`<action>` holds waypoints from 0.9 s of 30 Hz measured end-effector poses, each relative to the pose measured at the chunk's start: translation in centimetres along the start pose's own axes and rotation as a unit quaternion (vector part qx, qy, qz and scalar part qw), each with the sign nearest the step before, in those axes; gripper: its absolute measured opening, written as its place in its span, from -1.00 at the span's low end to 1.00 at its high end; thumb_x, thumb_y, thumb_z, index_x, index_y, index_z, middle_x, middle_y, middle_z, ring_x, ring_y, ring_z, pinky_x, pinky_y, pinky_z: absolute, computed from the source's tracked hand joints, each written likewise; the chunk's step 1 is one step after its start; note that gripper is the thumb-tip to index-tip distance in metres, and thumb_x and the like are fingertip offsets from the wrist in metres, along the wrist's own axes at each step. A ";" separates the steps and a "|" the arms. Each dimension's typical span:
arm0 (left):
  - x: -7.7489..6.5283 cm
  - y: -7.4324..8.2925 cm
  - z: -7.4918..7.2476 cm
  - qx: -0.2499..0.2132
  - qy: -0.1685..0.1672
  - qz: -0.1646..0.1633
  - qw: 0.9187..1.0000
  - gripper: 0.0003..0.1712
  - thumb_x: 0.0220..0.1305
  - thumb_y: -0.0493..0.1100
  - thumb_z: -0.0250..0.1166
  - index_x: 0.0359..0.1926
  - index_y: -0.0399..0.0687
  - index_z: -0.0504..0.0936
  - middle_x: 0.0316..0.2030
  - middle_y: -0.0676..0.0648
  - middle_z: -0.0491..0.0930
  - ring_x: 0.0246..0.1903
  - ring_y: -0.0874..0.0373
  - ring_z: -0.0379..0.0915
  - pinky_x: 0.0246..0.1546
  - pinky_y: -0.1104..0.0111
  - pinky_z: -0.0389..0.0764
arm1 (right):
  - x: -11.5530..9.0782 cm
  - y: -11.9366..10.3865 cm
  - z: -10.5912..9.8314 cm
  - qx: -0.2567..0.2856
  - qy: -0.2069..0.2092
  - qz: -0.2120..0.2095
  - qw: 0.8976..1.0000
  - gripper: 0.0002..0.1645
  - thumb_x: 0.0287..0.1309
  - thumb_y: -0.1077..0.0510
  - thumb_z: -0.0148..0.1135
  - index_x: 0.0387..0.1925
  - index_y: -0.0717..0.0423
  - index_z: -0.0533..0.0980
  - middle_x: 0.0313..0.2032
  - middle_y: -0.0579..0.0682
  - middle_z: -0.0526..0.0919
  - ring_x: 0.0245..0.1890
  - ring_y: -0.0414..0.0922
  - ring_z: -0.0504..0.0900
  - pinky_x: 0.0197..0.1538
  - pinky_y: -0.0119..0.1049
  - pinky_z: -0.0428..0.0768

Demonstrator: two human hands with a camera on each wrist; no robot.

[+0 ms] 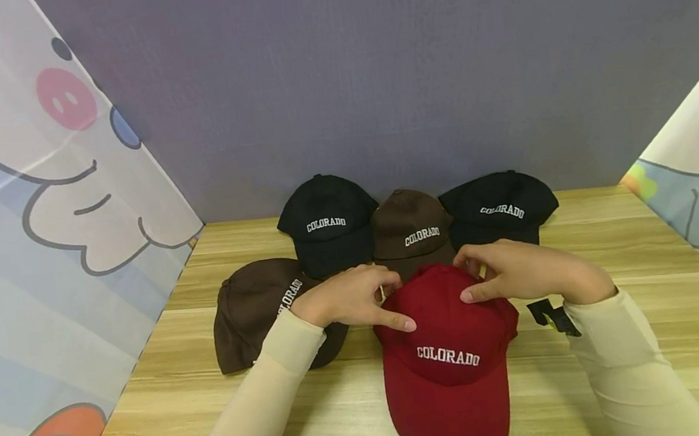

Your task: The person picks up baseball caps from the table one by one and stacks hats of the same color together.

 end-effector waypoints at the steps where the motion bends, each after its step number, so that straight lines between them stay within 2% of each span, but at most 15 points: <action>1: 0.0 0.0 0.0 0.000 0.000 0.000 1.000 -0.39 0.08 0.43 0.44 -0.06 0.15 0.63 -0.30 0.13 0.60 -0.26 0.24 0.47 -0.24 0.37 0.54 | 0.0 0.1 0.1 0.004 -0.004 0.003 1.000 -0.39 0.17 -0.17 0.45 0.11 0.10 0.53 -0.22 -0.14 0.63 -0.34 -0.25 0.58 -0.27 -0.34 0.56; 6: 0.0 0.0 0.2 -0.001 -0.003 -0.005 1.000 -0.43 0.09 0.41 0.44 -0.09 0.16 0.63 -0.30 0.09 0.61 -0.26 0.24 0.46 -0.26 0.37 0.54 | 0.1 0.2 0.4 0.025 -0.025 0.012 0.999 -0.24 0.07 -0.23 0.51 0.14 0.13 0.50 -0.22 -0.12 0.64 -0.39 -0.24 0.63 -0.26 -0.35 0.58; 11: 0.0 0.2 0.2 0.006 -0.002 -0.011 1.000 -0.47 0.11 0.42 0.42 -0.14 0.19 0.61 -0.31 0.05 0.60 -0.25 0.23 0.43 -0.27 0.37 0.51 | 0.1 0.0 0.6 0.026 -0.030 0.007 0.999 -0.15 -0.01 -0.28 0.55 0.15 0.15 0.47 -0.20 -0.12 0.69 -0.31 -0.26 0.66 -0.20 -0.34 0.61; 17: 0.1 0.5 0.2 0.018 0.000 -0.004 1.000 -0.51 0.11 0.43 0.40 -0.27 0.21 0.58 -0.38 0.06 0.56 -0.31 0.22 0.41 -0.35 0.38 0.47 | 0.0 -0.2 0.7 0.018 -0.035 0.010 0.999 -0.03 -0.06 -0.30 0.57 0.21 0.19 0.43 -0.19 -0.15 0.71 -0.25 -0.29 0.66 -0.16 -0.32 0.62; 23: 0.1 0.8 0.2 0.032 -0.002 -0.003 0.999 -0.51 0.12 0.43 0.40 -0.27 0.20 0.59 -0.41 0.11 0.54 -0.31 0.23 0.42 -0.34 0.38 0.48 | 0.0 -0.5 0.9 0.014 -0.039 0.016 0.999 -0.05 -0.07 -0.29 0.58 0.21 0.16 0.43 -0.22 -0.21 0.71 -0.23 -0.30 0.65 -0.15 -0.31 0.62; 27: 0.1 0.8 0.3 0.026 -0.010 -0.003 1.000 -0.52 0.11 0.41 0.43 -0.27 0.19 0.61 -0.49 0.14 0.54 -0.40 0.25 0.45 -0.40 0.39 0.49 | 0.2 -0.8 1.1 0.010 -0.039 0.019 0.999 -0.11 -0.08 -0.26 0.59 0.17 0.10 0.44 -0.26 -0.24 0.69 -0.25 -0.31 0.64 -0.17 -0.33 0.60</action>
Point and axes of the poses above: each hand's wrist, its own x-axis towards the middle knuckle, its own z-axis out of the palm, y = z × x, the point moved 5 cm from there along x, towards the middle knuckle
